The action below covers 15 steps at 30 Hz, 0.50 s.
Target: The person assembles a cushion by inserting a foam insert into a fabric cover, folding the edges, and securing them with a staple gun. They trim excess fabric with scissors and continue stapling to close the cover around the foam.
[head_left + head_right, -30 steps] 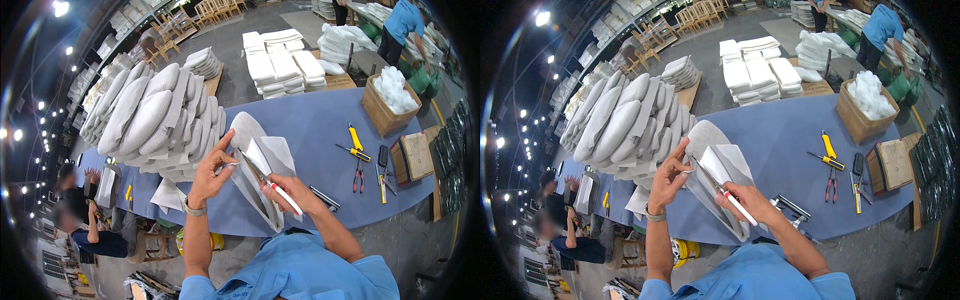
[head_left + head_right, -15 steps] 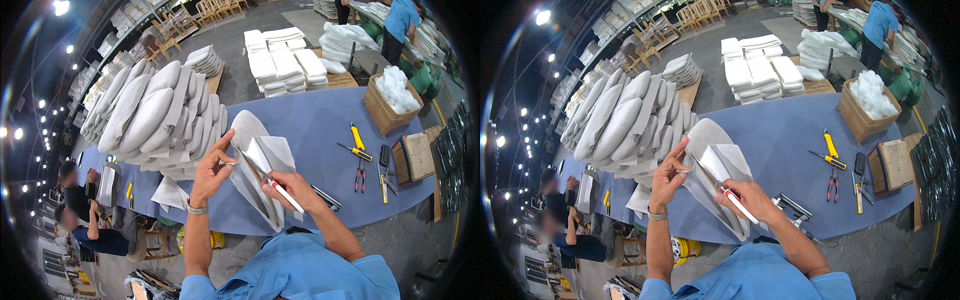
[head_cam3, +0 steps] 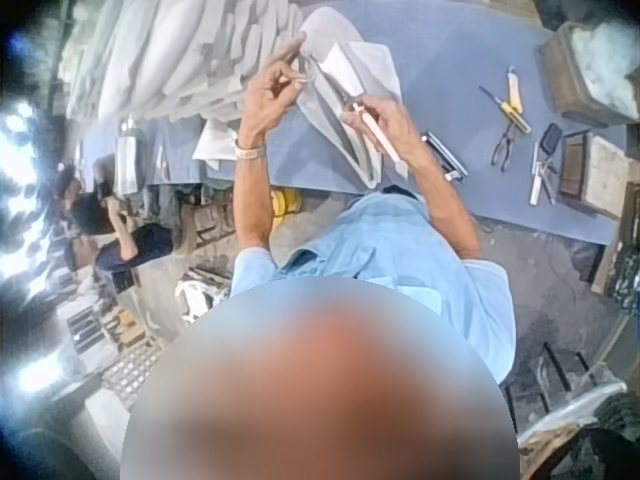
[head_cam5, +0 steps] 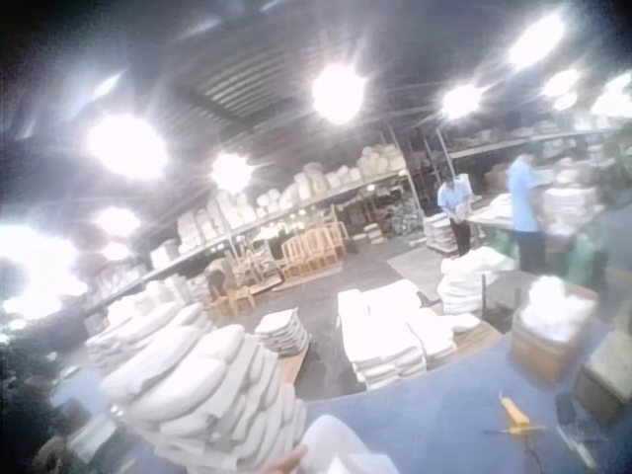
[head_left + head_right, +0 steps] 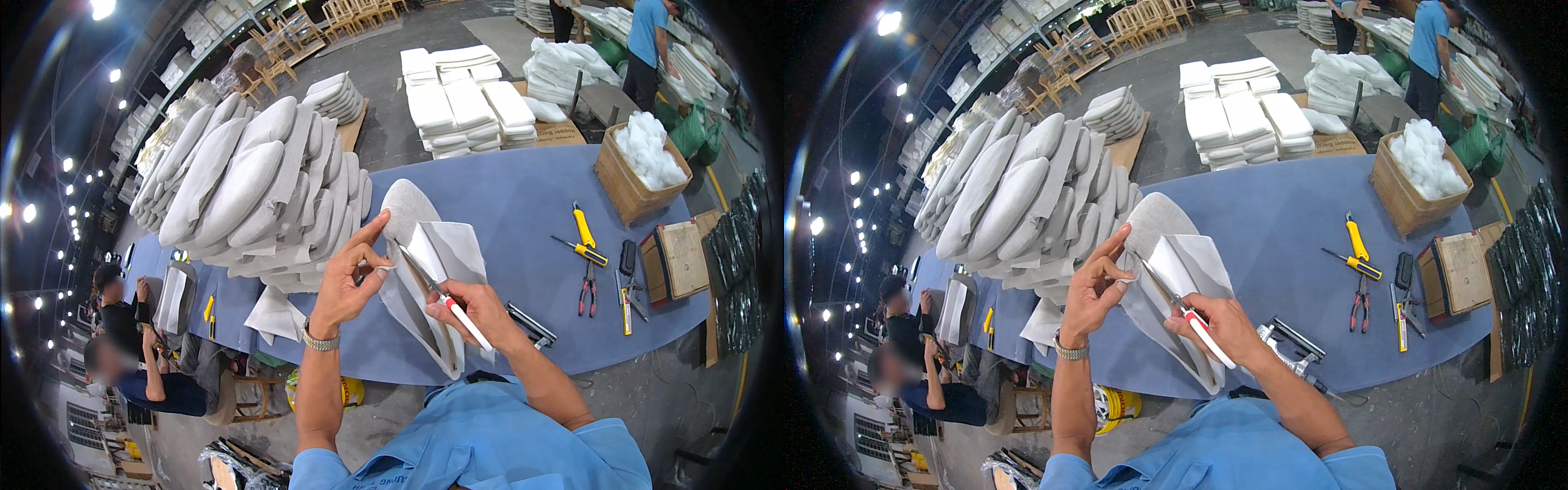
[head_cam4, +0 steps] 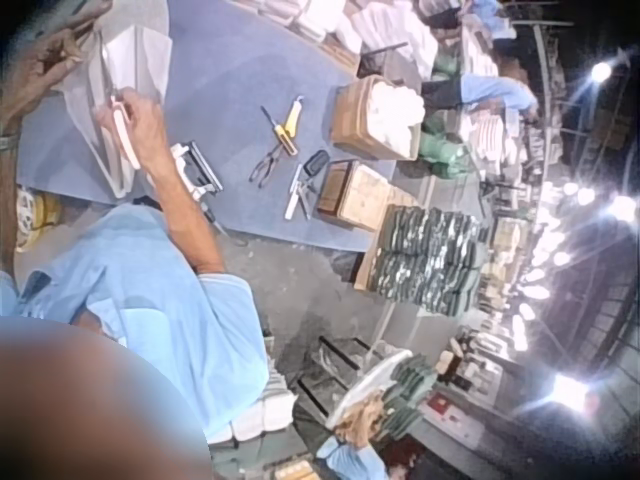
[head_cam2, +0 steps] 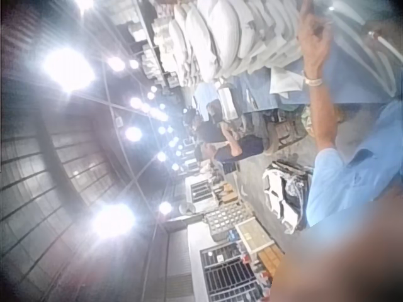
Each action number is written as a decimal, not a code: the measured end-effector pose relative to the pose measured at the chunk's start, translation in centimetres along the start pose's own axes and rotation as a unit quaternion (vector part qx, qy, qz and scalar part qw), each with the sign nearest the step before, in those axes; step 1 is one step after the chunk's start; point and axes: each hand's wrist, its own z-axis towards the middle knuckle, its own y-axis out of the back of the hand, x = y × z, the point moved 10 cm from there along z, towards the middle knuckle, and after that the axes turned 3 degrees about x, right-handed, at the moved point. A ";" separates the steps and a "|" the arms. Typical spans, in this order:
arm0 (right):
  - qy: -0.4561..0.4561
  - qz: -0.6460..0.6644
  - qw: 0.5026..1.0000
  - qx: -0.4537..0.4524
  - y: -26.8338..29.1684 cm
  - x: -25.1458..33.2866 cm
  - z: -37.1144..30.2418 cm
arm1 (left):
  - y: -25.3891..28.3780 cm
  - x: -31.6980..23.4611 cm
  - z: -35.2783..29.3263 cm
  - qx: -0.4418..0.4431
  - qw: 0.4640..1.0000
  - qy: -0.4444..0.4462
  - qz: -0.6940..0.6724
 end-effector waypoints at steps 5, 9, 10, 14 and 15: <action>-0.001 -0.003 1.000 0.010 -0.1 -0.1 -0.2 | 0.2 0.2 -0.1 0.004 1.000 -0.008 -0.002; -0.008 -0.015 0.999 0.031 -0.1 0.5 -0.4 | 0.4 0.2 -0.1 -0.014 1.000 -0.005 -0.012; -0.009 -0.014 0.999 0.031 0.0 0.4 -0.5 | 0.4 0.2 0.1 -0.023 1.000 0.002 -0.018; -0.028 -0.002 0.999 0.034 0.1 -0.5 -0.6 | 0.6 0.1 0.9 -0.029 0.998 0.013 0.055; -0.034 0.002 0.999 0.037 0.2 -0.6 -0.6 | 0.5 0.0 1.2 -0.032 0.997 0.009 0.071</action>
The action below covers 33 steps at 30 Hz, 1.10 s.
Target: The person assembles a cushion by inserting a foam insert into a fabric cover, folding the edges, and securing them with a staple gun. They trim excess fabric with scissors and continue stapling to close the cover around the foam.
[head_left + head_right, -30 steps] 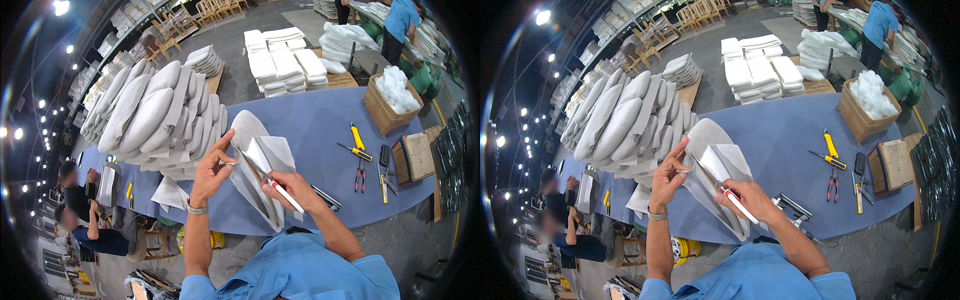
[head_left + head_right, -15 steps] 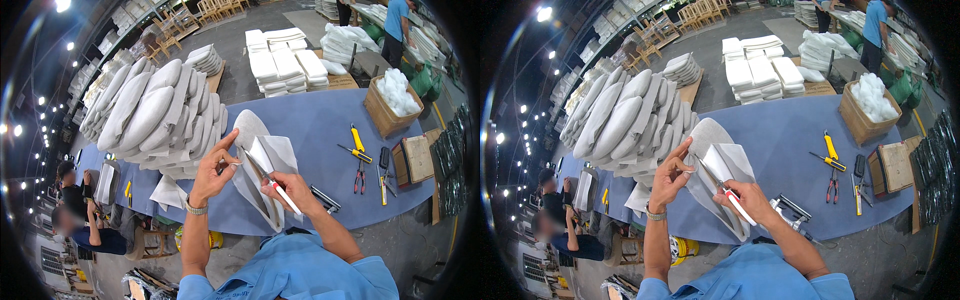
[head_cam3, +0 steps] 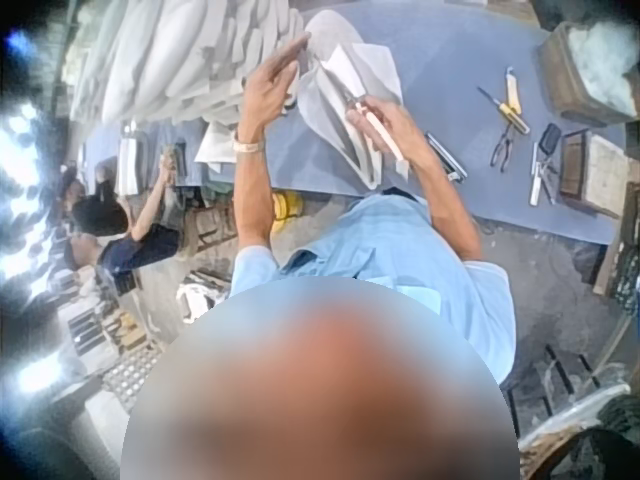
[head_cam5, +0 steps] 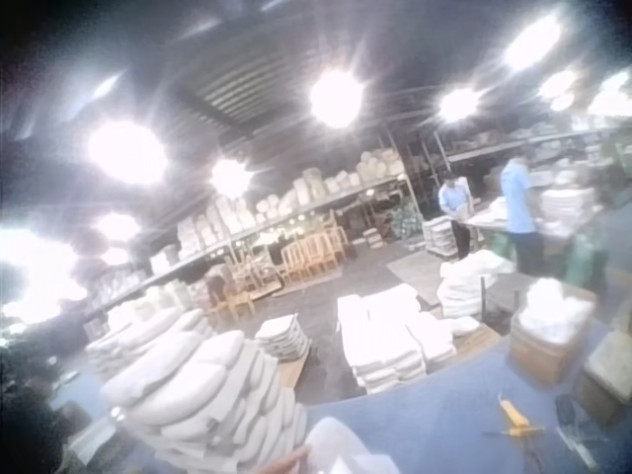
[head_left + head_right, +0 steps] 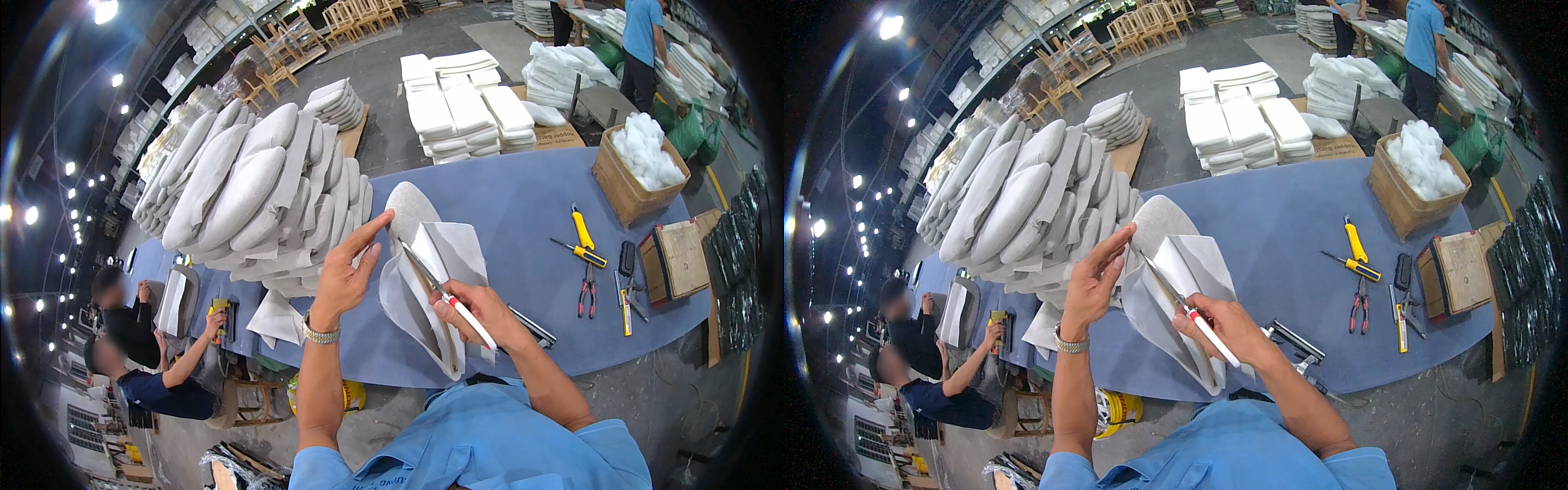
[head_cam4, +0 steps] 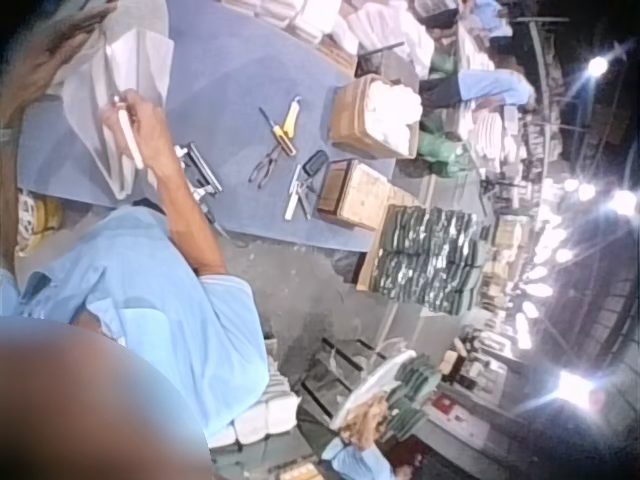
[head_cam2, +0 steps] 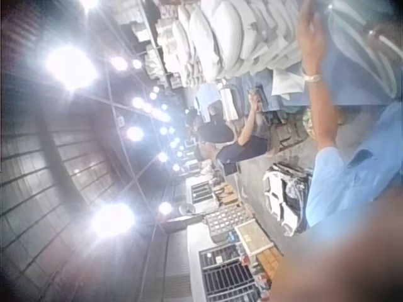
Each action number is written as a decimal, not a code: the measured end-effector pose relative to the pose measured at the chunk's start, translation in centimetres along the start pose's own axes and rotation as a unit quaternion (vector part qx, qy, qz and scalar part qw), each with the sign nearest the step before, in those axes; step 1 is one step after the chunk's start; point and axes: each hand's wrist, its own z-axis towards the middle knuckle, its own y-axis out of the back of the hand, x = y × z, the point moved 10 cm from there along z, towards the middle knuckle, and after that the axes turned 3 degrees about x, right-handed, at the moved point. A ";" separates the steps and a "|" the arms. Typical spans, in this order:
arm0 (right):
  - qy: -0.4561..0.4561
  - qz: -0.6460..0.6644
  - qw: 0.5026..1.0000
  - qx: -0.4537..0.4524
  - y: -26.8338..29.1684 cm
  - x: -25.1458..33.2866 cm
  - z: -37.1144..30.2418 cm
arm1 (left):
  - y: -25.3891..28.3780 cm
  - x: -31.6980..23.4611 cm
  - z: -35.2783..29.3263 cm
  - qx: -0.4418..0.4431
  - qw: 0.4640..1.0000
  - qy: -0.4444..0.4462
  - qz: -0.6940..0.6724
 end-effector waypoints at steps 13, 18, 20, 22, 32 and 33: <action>0.003 -0.016 0.978 -0.209 9.4 -8.9 -6.4 | 4.7 11.3 8.3 -0.178 0.978 0.053 -0.099; -0.134 -0.353 0.895 -0.235 13.7 -19.2 -10.2 | 4.8 11.5 8.3 -0.204 0.973 0.074 -0.073; -0.200 -0.323 0.898 -0.223 15.2 -22.1 -11.2 | 4.3 10.2 8.4 -0.189 0.981 0.047 -0.028; -0.120 -0.318 0.907 -0.250 17.5 -24.1 -10.9 | 4.0 7.7 8.6 -0.193 0.981 0.018 -0.019; -0.017 -0.042 0.982 -0.184 13.7 -18.5 -3.6 | 4.2 2.6 2.0 -0.262 0.964 0.021 0.048; -0.013 -0.003 0.987 -0.159 11.4 -18.2 -2.9 | 4.6 2.5 -0.1 -0.284 0.958 0.005 0.047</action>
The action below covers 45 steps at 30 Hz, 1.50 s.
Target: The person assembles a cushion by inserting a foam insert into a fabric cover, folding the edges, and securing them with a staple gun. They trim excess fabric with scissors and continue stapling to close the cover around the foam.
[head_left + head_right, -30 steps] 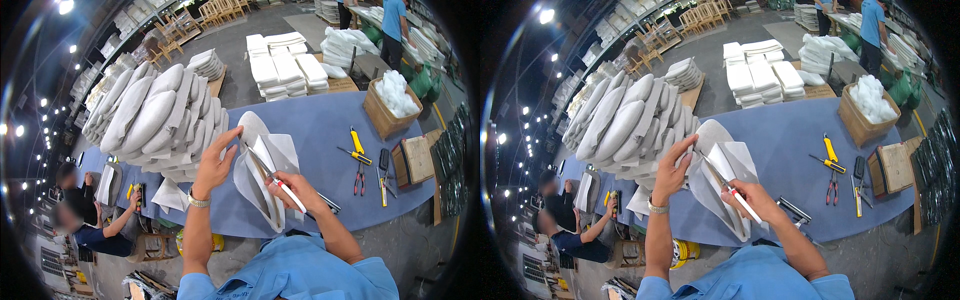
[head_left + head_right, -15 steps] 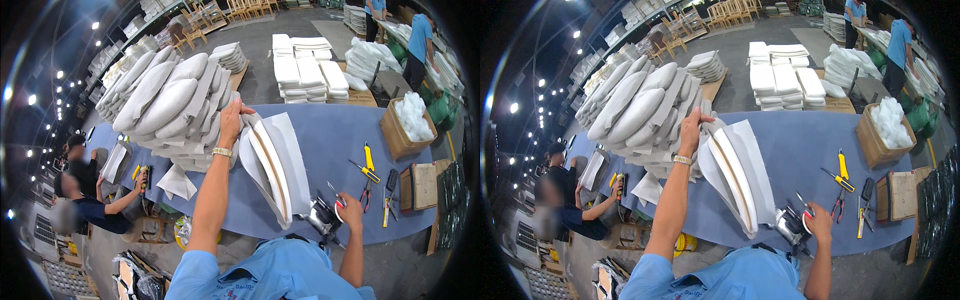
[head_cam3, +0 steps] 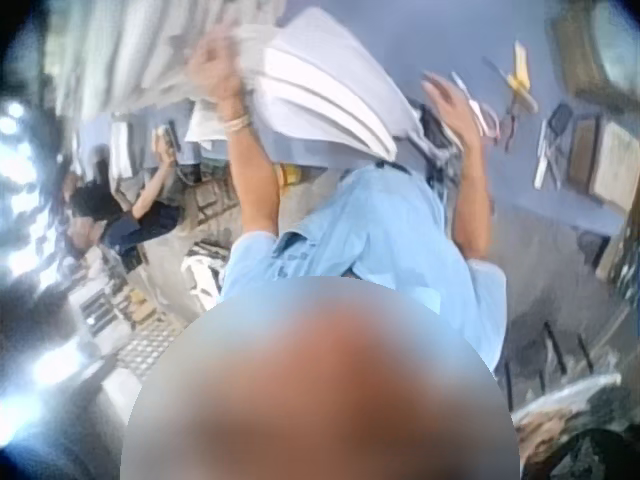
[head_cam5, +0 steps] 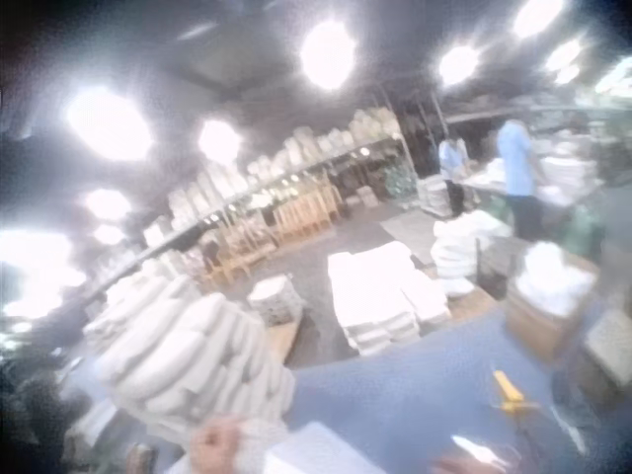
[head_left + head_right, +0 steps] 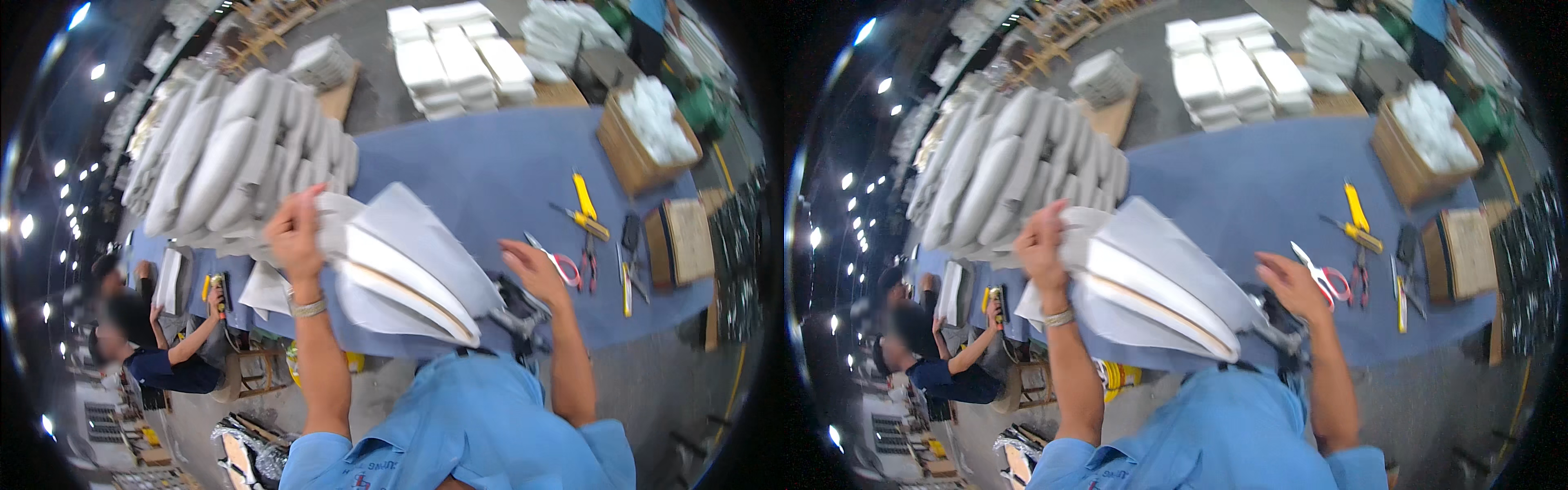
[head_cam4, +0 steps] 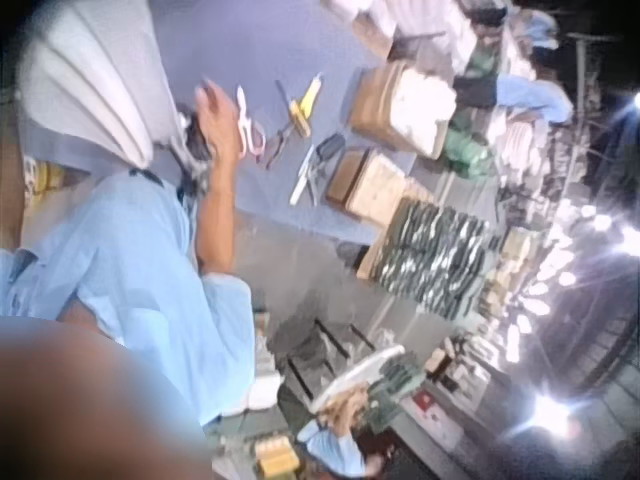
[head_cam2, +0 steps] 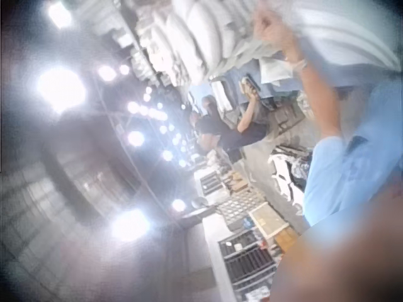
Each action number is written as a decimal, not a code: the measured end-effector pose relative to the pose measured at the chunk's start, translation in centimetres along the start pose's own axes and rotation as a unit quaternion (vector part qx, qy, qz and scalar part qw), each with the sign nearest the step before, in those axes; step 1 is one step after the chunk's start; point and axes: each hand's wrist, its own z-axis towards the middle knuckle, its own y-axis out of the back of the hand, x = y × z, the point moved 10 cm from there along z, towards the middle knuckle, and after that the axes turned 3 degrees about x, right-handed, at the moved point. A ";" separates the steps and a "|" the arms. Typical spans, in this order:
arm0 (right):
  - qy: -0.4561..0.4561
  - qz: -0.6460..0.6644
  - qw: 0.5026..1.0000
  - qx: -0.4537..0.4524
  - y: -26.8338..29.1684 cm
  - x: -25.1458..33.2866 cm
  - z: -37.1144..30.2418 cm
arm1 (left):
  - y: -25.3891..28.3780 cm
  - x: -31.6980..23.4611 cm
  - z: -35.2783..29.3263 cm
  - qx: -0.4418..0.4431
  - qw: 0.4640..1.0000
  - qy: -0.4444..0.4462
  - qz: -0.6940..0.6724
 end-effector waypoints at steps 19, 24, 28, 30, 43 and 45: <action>-0.124 0.022 0.990 0.061 -15.0 -11.0 -2.5 | 28.3 17.3 -36.9 -0.411 0.821 0.372 -0.134; -0.197 0.161 0.966 0.050 -17.3 -6.2 -3.0 | 28.3 23.3 -41.4 -0.314 0.809 0.423 -0.260; -0.112 0.039 0.993 -0.010 -13.9 5.3 1.4 | 24.0 27.1 -41.8 -0.288 0.791 0.430 -0.325; 0.021 -0.047 0.997 -0.054 -12.0 14.4 3.9 | 19.7 29.7 -41.7 -0.184 0.820 0.406 -0.358; 0.291 -0.264 0.903 -0.174 -19.6 29.6 3.5 | 3.2 7.9 -13.9 0.305 0.919 0.065 -0.242; 0.272 -0.303 0.901 -0.152 -22.1 29.7 2.4 | 0.8 9.9 -14.9 0.340 0.923 0.008 -0.182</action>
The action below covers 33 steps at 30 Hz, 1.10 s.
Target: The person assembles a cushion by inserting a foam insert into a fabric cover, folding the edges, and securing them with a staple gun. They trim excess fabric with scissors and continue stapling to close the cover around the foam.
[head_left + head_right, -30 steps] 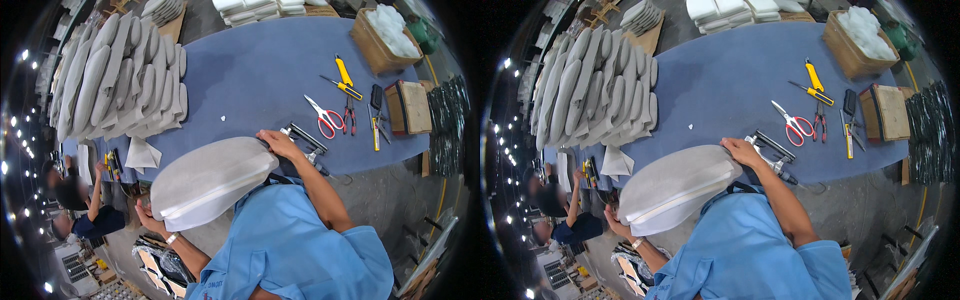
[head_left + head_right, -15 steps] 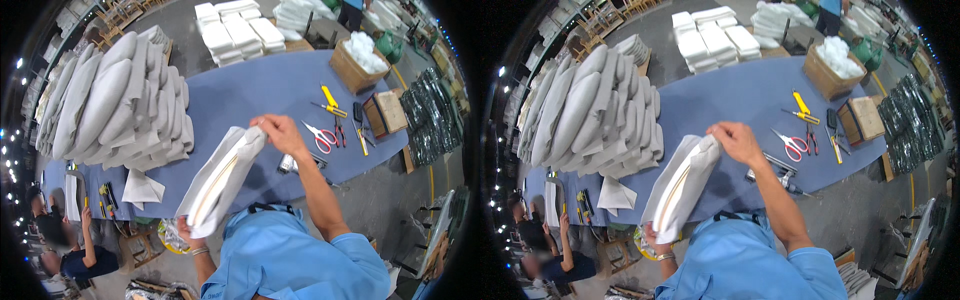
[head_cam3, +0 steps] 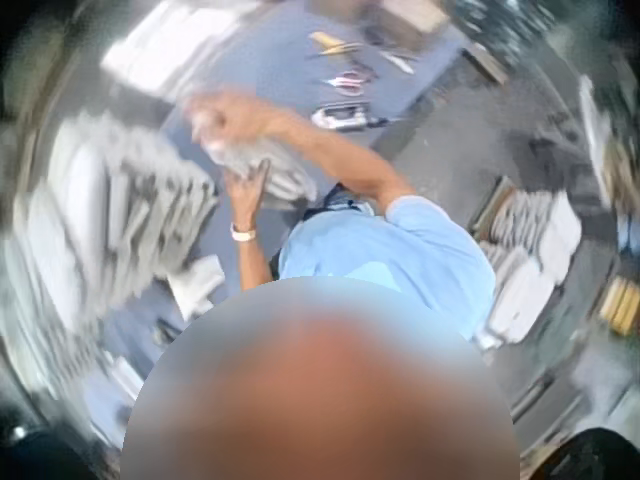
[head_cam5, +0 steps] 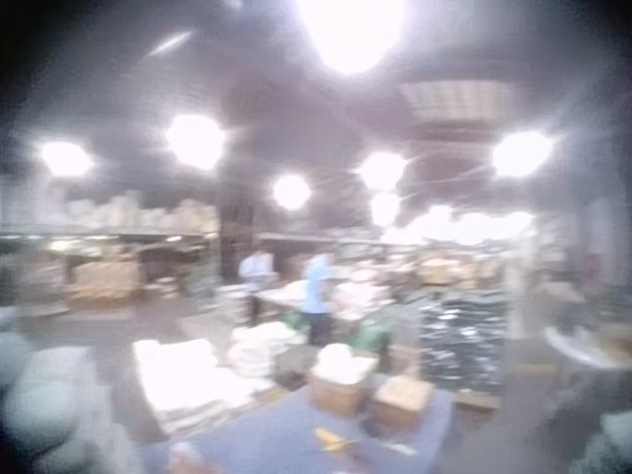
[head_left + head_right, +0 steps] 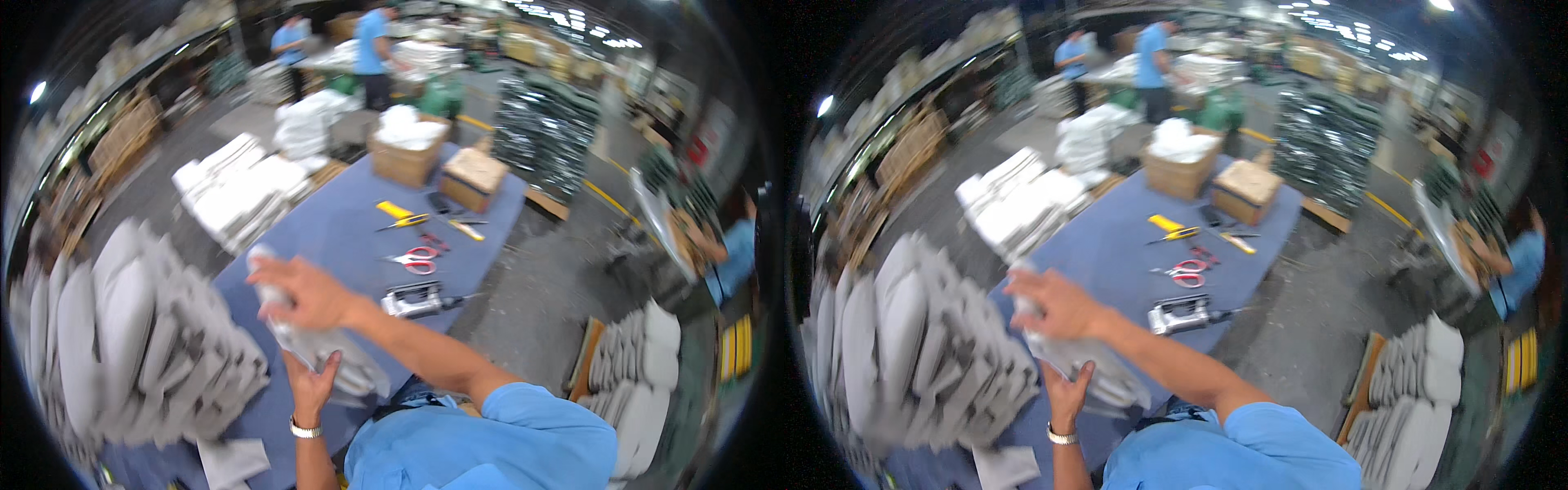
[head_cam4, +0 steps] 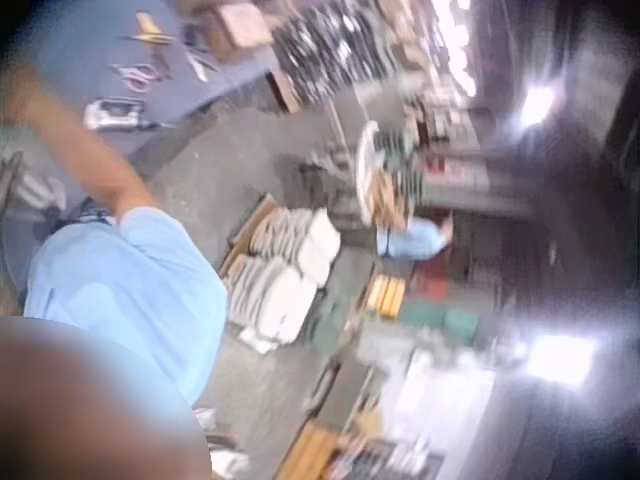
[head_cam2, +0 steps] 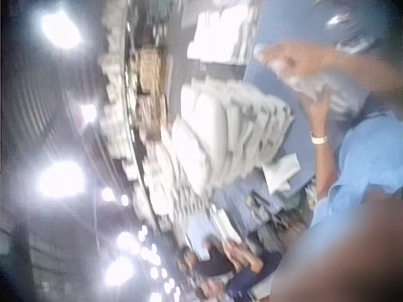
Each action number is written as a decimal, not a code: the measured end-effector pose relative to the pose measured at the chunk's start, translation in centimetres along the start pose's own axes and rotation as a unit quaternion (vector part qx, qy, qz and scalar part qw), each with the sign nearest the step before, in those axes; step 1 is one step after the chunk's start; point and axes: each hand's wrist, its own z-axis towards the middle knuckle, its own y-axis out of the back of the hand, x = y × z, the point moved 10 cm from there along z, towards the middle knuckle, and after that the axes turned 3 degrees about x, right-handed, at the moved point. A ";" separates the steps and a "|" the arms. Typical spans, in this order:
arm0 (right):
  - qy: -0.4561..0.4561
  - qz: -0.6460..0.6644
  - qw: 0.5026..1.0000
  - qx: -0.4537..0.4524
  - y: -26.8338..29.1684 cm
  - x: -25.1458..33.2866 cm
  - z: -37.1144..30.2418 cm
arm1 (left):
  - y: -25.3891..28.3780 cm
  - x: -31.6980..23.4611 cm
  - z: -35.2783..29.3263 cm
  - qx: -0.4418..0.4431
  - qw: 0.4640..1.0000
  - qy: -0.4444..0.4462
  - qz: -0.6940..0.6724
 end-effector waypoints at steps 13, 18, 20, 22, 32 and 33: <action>-0.123 -0.043 0.991 -0.033 -1.0 -0.1 -7.3 | -1.5 -2.2 0.7 -0.115 0.985 -0.098 0.078; -0.071 -0.084 0.989 -0.098 -1.7 0.7 -5.8 | -1.5 -0.6 2.0 -0.136 0.989 -0.055 0.035; -0.109 -0.066 0.989 -0.079 -2.4 -1.6 -5.8 | -1.7 -0.5 2.3 -0.131 0.984 -0.089 0.083; -0.091 -0.057 0.988 -0.109 -1.7 -3.6 -5.2 | -1.8 -1.0 2.9 -0.138 0.986 -0.050 0.079; -0.102 0.052 0.985 -0.131 5.5 -12.1 -0.5 | -3.6 0.4 8.3 -0.081 0.965 0.079 0.238; -0.109 0.084 0.982 -0.133 5.7 -13.3 -0.6 | -3.3 0.8 8.4 -0.067 0.957 0.101 0.263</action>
